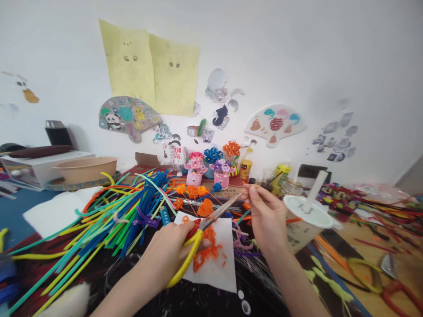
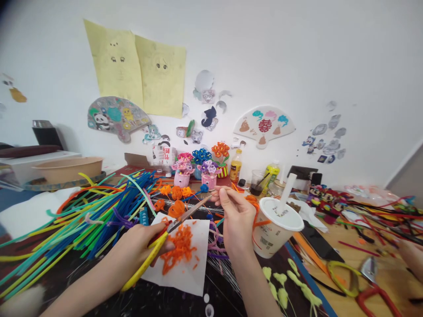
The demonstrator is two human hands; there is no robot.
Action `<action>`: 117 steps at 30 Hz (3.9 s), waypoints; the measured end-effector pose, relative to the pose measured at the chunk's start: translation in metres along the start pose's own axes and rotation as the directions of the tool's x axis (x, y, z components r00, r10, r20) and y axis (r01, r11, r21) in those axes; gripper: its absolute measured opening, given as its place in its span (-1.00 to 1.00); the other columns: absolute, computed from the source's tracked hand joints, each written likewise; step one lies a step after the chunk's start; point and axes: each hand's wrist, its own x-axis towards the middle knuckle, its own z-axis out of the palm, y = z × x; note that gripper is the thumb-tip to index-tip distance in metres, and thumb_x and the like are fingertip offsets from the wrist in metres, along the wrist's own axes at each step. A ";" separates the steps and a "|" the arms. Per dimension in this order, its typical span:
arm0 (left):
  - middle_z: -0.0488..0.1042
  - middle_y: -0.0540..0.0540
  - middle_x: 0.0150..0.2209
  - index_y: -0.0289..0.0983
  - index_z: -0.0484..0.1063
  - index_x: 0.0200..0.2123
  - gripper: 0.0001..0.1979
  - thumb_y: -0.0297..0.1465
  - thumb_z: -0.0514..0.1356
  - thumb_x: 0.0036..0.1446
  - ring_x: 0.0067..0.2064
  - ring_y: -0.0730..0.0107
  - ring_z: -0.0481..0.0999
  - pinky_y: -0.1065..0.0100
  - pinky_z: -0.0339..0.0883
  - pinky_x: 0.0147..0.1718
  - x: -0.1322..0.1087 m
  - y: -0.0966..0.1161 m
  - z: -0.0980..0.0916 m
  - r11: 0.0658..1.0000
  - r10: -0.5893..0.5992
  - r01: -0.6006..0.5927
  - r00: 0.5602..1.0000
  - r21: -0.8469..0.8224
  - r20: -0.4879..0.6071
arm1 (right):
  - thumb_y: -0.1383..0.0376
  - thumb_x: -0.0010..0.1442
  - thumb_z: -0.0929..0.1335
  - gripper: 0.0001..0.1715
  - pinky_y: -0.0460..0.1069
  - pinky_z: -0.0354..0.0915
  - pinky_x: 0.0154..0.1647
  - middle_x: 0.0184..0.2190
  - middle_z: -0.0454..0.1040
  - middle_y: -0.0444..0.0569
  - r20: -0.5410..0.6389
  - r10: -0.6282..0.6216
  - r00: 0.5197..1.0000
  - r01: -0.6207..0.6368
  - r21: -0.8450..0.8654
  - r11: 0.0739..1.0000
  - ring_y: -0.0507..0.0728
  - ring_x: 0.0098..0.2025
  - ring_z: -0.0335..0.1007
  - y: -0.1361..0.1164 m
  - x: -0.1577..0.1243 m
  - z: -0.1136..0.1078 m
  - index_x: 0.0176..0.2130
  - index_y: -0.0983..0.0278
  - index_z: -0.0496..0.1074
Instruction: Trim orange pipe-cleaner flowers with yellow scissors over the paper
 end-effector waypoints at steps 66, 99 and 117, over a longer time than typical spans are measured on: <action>0.45 0.02 -0.47 -0.19 0.26 -0.42 -0.74 -0.11 0.08 0.06 -0.47 0.34 0.40 0.43 -0.03 -0.54 0.000 -0.004 -0.005 0.998 -0.062 0.063 0.988 0.004 -0.139 | 0.27 -0.27 0.57 -0.72 -0.13 0.23 -0.57 -0.58 0.50 -0.12 -0.063 0.196 0.979 -0.196 0.016 0.981 -0.01 -0.55 0.34 0.003 0.000 -0.002 -0.57 0.30 0.45; 0.42 -0.01 -0.41 -0.17 0.17 -0.37 -0.82 -0.19 -0.02 0.13 -0.42 0.33 0.41 0.41 0.10 -0.47 0.001 -0.009 0.003 0.999 0.005 -0.007 1.000 -0.054 -0.023 | 0.30 -0.28 0.58 -0.73 -0.17 0.25 -0.52 -0.57 0.46 -0.14 -0.034 0.274 0.961 -0.264 0.179 0.948 -0.07 -0.53 0.33 0.009 0.001 -0.003 -0.58 0.32 0.47; 0.48 -0.04 -0.43 -0.19 0.18 -0.40 -0.79 -0.18 0.01 0.15 -0.42 0.31 0.47 0.43 0.11 -0.48 0.004 -0.012 0.007 0.998 0.061 -0.061 0.998 0.008 -0.011 | 0.31 -0.27 0.58 -0.75 -0.19 0.26 -0.51 -0.57 0.46 -0.15 -0.018 0.239 0.971 -0.232 0.177 0.956 -0.06 -0.50 0.31 0.006 -0.001 0.000 -0.59 0.29 0.47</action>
